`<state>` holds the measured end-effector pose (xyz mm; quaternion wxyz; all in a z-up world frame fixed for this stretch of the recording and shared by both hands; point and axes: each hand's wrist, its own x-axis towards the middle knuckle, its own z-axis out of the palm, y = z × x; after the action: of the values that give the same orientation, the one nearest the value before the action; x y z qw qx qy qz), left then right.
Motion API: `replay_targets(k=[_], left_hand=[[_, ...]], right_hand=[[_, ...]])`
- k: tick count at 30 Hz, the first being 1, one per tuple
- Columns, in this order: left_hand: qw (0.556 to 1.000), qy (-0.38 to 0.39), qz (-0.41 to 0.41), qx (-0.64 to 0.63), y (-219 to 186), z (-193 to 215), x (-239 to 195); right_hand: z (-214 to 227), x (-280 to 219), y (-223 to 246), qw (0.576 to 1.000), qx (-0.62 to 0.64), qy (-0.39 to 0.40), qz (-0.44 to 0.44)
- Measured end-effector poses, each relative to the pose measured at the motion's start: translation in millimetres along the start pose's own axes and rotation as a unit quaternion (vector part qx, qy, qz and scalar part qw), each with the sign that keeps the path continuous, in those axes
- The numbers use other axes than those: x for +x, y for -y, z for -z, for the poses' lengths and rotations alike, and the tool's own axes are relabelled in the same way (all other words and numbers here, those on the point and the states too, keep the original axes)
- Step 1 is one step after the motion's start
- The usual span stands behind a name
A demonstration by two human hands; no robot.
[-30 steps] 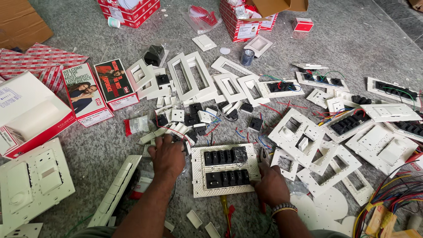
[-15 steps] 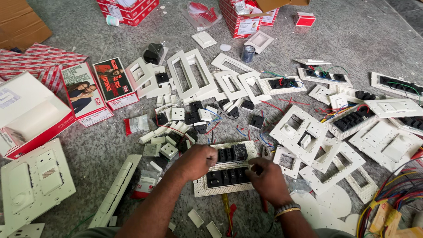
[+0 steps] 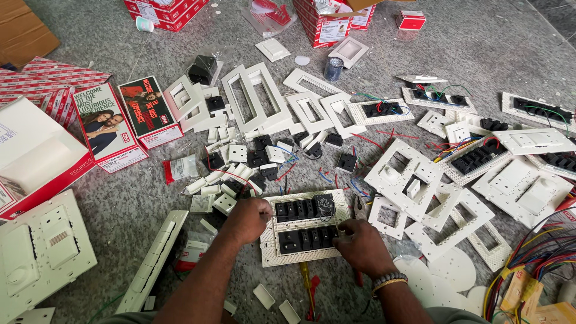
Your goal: The person prepares electrical switch plate assemblies by cutting wires with pliers and connecting them to the back of switch modules using a screwdriver.
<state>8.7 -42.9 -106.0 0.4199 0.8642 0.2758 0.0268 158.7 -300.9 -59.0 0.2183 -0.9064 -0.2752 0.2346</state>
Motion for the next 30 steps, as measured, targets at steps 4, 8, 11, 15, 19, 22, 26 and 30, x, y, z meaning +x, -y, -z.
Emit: replay_targets(k=[4, 8, 11, 15, 19, 22, 26, 30], left_hand=[[0.999, -0.005, 0.034, -0.018, -12, 5, -5], [1.0, -0.006, 0.023, -0.007, -15, 7, -7], [0.999, -0.005, 0.047, 0.003, -17, 7, -8], [0.996, -0.006, 0.08, 0.031, -27, 10, -12], [0.99, 0.012, 0.129, 0.063, -34, 12, -17], [0.994, -0.012, 0.088, 0.062, -32, 8, -17], [0.995, -0.021, 0.083, 0.052, -26, 2, -14], [0.995, -0.039, 0.08, 0.05, -24, 0, -13]], right_hand=[[0, 0, 2, 1.0, -0.001, -0.001, -0.005], [2, 0, 4, 1.0, -0.002, 0.008, -0.007], [3, -1, 5, 1.0, 0.0, 0.014, -0.013], [6, -3, 10, 1.0, 0.009, -0.003, 0.001], [13, -6, 16, 0.998, -0.011, -0.017, -0.055], [14, -5, 13, 0.995, -0.04, -0.015, -0.093], [9, 3, -5, 0.995, -0.034, -0.001, -0.096], [3, 5, -18, 0.989, -0.091, -0.035, -0.109]])
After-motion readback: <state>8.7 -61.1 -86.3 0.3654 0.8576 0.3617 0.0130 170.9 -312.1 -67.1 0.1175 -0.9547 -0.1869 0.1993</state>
